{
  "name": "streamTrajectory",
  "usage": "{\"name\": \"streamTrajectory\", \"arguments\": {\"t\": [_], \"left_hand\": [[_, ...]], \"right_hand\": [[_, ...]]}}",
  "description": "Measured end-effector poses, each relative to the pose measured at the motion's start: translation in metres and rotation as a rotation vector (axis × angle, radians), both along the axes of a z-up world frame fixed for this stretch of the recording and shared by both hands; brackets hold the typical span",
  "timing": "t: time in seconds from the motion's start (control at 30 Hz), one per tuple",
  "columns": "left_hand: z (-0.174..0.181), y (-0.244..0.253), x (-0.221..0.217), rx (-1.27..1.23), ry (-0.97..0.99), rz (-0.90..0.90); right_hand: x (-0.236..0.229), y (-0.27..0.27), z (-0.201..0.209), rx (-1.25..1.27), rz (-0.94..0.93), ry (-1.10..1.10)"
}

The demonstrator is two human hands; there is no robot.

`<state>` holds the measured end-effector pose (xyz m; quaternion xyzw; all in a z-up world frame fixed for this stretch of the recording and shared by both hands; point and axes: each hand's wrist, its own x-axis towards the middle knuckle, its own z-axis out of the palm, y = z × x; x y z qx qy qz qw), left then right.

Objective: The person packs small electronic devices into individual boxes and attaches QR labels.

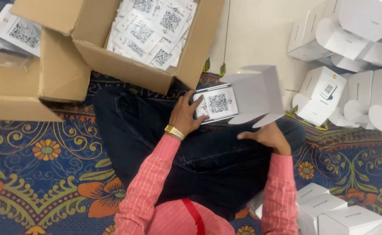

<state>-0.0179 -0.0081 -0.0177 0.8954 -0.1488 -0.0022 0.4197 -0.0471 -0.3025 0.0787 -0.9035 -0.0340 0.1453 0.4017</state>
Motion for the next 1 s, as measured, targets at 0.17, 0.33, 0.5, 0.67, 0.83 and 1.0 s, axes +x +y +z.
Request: {"name": "streamTrajectory", "arguments": {"t": [0.17, 0.33, 0.5, 0.67, 0.83, 1.0], "left_hand": [[-0.001, -0.002, 0.004, 0.024, 0.013, -0.004], [0.001, 0.001, 0.001, 0.048, 0.033, 0.033], [0.001, 0.003, 0.0, 0.022, 0.058, 0.024], [0.005, 0.006, -0.001, 0.015, 0.094, 0.015], [-0.024, -0.003, 0.0, 0.106, 0.144, 0.009], [-0.06, -0.006, -0.006, -0.395, 0.152, 0.212]], "right_hand": [[0.054, 0.012, 0.016, -0.021, 0.136, -0.037], [0.083, 0.033, 0.009, 0.191, 0.451, 0.011], [0.085, 0.029, 0.011, 0.02, 0.42, 0.08], [0.085, 0.048, 0.013, 0.005, 0.425, 0.098], [0.084, 0.074, 0.005, -0.21, 0.546, -0.018], [0.07, 0.107, -0.035, -0.6, 0.611, -0.144]]}}
